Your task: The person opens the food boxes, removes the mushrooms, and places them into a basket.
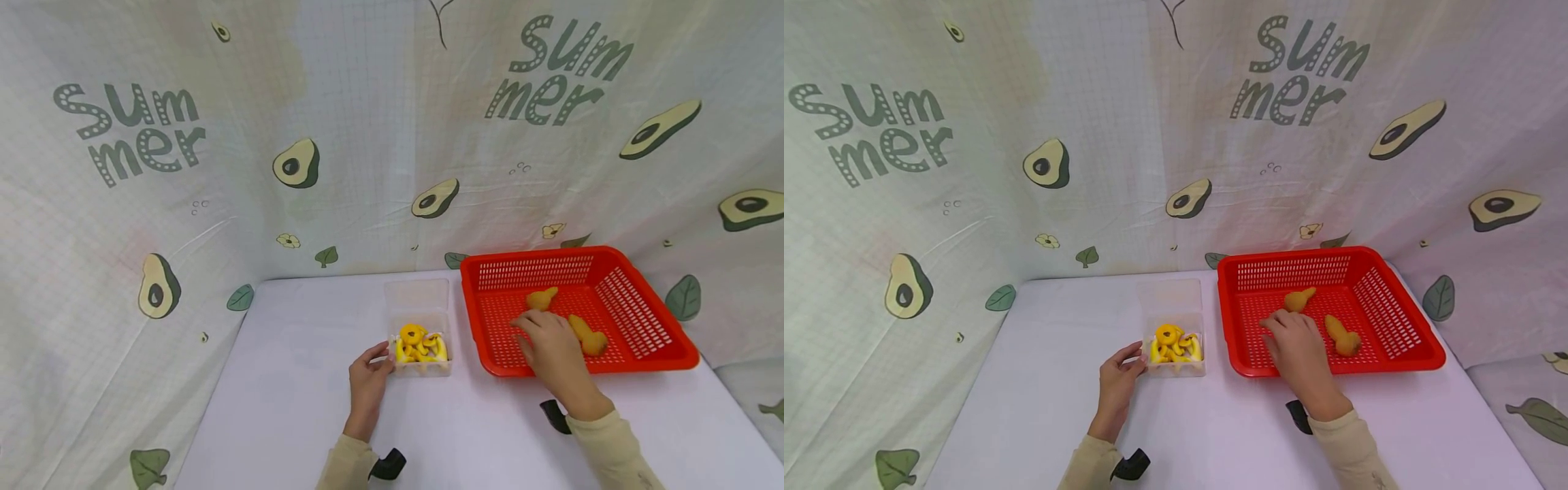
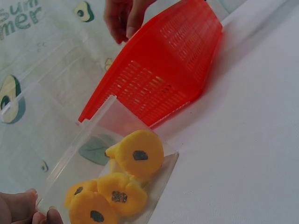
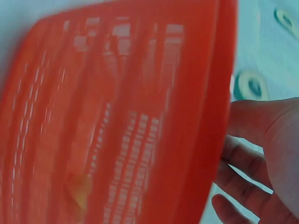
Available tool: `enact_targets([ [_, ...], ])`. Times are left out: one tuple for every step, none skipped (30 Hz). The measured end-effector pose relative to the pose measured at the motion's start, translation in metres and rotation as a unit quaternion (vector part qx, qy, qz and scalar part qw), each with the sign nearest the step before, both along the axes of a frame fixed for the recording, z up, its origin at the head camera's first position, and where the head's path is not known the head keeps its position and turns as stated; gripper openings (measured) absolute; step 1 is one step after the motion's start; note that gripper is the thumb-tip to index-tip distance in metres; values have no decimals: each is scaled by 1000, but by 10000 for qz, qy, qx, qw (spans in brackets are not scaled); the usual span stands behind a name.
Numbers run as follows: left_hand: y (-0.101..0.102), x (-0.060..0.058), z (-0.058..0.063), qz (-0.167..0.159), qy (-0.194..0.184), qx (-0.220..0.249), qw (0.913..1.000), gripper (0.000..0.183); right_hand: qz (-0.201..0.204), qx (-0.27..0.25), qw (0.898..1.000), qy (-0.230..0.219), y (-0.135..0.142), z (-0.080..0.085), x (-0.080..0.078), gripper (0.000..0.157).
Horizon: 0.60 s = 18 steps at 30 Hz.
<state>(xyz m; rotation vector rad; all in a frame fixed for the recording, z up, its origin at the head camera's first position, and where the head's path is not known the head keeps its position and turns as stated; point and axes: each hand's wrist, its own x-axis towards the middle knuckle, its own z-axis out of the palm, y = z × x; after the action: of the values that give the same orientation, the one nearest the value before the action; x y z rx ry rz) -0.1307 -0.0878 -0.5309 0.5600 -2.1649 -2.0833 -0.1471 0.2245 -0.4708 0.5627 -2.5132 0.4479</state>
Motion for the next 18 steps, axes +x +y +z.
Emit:
enact_targets([
  [0, 0, 0, 4, -6, 5, 10000, 30, 67, 20, 10000, -11, -6, -1, 0, 31],
  [0, 0, 0, 8, -21, 2, 10000, 30, 135, 28, 9999, -25, -13, -2, 0, 32],
  [0, 0, 1, 13, -40, 0, 10000, 30, 201, 43, 9998, -49, -19, -2, 0, 32],
  [0, -1, 1, 16, -55, -9, 10000, 30, 255, 59, 9996, -82, -25, -2, 0, 33],
  [0, -1, 1, 17, -66, -10, 10000, 30, 317, 66, 9994, -115, -31, -2, 0, 33],
  [0, -1, 1, 20, -73, -5, 10000, 30, 380, 78, 9992, -123, -36, -1, 0, 32],
  [1, -1, 1, 22, -71, -22, 10000, 30, 455, 63, 9989, -115, -41, 0, -1, 32],
  [1, -1, 1, 25, -59, -24, 10000, 30, 522, 89, 9985, -135, -46, 0, -1, 31],
  [1, 0, 1, 24, -50, -19, 10000, 30, 591, 82, 9981, -140, -51, 1, -1, 30],
  [0, 0, 0, 27, -30, -14, 10000, 30, 639, 93, 9978, -167, -55, 1, -2, 30],
  [0, 0, 0, 30, -18, -12, 10000, 29, 687, 108, 9974, -184, -59, 2, -2, 30],
  [0, 0, 0, 39, -11, -17, 10000, 29, 739, 111, 9970, -194, -63, 1, -2, 30],
  [0, 0, 0, 46, 4, -20, 10000, 29, 787, 110, 9966, -218, -67, 1, -2, 30],
  [0, 0, 0, 51, 7, -8, 10000, 29, 814, 138, 9963, -248, -71, 1, -3, 30],
  [0, 0, -1, 56, 3, -4, 10000, 29, 851, 127, 9960, -255, -74, 1, -3, 30],
  [0, 0, -1, 63, 8, -4, 10000, 29, 894, 135, 9955, -273, -78, 1, -3, 31],
  [0, 0, -1, 68, 6, -2, 10000, 29, 955, 126, 9950, -258, -81, 0, -3, 31],
  [0, -1, -1, 77, -1, -8, 10000, 29, 1016, 113, 9944, -251, -84, -1, -3, 31],
])
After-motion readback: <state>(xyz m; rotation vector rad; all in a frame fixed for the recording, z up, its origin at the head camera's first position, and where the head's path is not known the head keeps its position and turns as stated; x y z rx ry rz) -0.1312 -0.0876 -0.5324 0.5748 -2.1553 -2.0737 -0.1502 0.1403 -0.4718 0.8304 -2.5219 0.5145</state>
